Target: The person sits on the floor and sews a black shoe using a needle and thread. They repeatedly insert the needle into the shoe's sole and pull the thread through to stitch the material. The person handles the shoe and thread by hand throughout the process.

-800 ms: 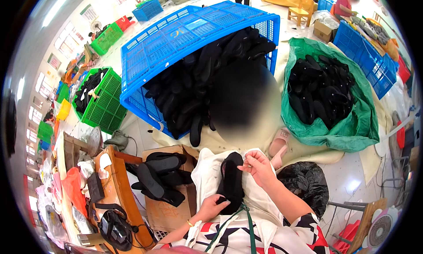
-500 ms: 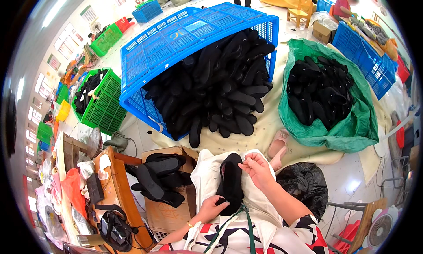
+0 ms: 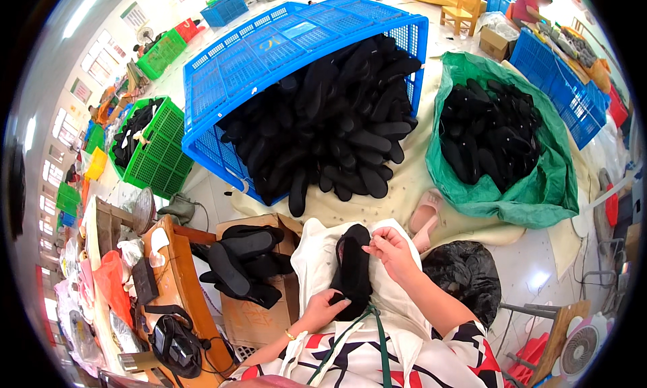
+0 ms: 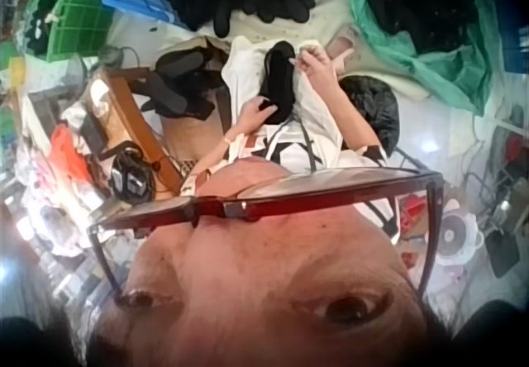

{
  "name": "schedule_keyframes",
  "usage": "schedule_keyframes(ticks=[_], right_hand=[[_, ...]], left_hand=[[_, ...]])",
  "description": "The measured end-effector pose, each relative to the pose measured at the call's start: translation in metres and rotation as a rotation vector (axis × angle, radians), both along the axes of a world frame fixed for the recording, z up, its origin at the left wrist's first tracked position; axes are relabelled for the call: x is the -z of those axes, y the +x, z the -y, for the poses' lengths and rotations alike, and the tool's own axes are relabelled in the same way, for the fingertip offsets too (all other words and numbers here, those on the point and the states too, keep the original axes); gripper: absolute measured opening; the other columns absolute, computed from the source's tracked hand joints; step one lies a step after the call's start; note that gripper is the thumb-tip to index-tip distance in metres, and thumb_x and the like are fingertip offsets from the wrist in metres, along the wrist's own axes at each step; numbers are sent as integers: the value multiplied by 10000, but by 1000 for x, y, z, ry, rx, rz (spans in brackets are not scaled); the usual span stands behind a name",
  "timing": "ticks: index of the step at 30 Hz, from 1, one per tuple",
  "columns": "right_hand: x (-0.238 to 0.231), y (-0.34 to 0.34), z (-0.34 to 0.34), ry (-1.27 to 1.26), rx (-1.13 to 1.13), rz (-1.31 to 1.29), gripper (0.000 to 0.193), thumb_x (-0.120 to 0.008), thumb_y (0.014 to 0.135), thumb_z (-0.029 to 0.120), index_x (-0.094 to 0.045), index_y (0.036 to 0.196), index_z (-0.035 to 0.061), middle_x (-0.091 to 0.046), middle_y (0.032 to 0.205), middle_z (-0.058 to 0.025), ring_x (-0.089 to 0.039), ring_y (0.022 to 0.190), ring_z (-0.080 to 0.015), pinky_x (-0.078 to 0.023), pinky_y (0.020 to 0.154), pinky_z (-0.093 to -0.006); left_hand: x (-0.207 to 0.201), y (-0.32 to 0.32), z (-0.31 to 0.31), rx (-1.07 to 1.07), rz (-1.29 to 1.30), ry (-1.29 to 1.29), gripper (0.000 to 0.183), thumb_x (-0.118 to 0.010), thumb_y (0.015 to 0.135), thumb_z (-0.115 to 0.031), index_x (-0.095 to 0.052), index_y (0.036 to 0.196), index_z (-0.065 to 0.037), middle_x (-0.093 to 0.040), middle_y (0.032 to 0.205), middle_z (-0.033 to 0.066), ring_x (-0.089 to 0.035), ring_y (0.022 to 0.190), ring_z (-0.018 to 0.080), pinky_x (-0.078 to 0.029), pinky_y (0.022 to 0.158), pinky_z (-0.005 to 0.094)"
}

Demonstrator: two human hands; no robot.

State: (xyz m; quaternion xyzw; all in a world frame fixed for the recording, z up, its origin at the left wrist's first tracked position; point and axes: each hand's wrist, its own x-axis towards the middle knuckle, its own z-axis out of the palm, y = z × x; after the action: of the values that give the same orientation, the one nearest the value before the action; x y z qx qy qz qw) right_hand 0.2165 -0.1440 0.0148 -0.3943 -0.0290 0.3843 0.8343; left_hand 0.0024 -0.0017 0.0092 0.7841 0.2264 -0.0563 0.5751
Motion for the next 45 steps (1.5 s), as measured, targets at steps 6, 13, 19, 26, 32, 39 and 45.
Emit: schedule_keyframes(ticks=[6,13,19,26,32,39,45], right_hand=[[11,-9,2,-125,-66,131,72,-569,980,83,-571,1045,54,-597,948,-24,-616,859,-122,-546,895,-381],[16,-19,3,-204,-138,231,102,-583,977,100,-570,1059,41,-588,971,-11,-607,864,-105,-544,835,-301],[18,-22,2,-219,-170,249,112,-583,975,97,-568,1065,32,-591,951,-10,-601,845,-98,-535,817,-284],[26,-25,3,-265,-263,326,112,-587,977,95,-565,1067,31,-604,919,-17,-620,840,-105,-532,813,-271],[30,-27,2,-282,-273,355,114,-592,974,92,-566,1064,28,-607,910,-18,-623,832,-106,-530,806,-270],[31,-22,5,-294,-234,317,106,-581,968,72,-570,1062,24,-602,911,-14,-604,830,-103,-520,790,-264],[27,-15,10,-295,-156,287,103,-583,972,86,-576,1058,30,-595,921,-11,-596,831,-97,-538,802,-278]], left_hand=[[6,-1,0,1,-3,-8,266,-744,855,-259,-694,940,-12,-689,832,156,-663,744,253,-510,685,338],[4,-1,-1,6,-36,-32,270,-746,856,-259,-689,939,-9,-687,825,153,-657,722,244,-509,672,332],[2,0,-1,6,-14,1,271,-746,857,-259,-686,943,-9,-686,838,147,-660,743,238,-509,680,326],[6,-2,-1,7,-11,-17,266,-741,861,-257,-686,943,-10,-687,845,143,-661,750,235,-512,688,325],[6,-3,0,-5,-8,-45,263,-740,860,-256,-686,940,-11,-687,848,148,-659,746,247,-511,686,329],[-9,-3,-1,39,-40,118,370,-745,839,-350,-649,958,-13,-684,852,159,-671,782,300,-519,695,376],[-39,-3,-3,112,-322,408,579,-719,795,-557,-618,924,-1,-682,809,197,-680,774,356,-534,698,430]])
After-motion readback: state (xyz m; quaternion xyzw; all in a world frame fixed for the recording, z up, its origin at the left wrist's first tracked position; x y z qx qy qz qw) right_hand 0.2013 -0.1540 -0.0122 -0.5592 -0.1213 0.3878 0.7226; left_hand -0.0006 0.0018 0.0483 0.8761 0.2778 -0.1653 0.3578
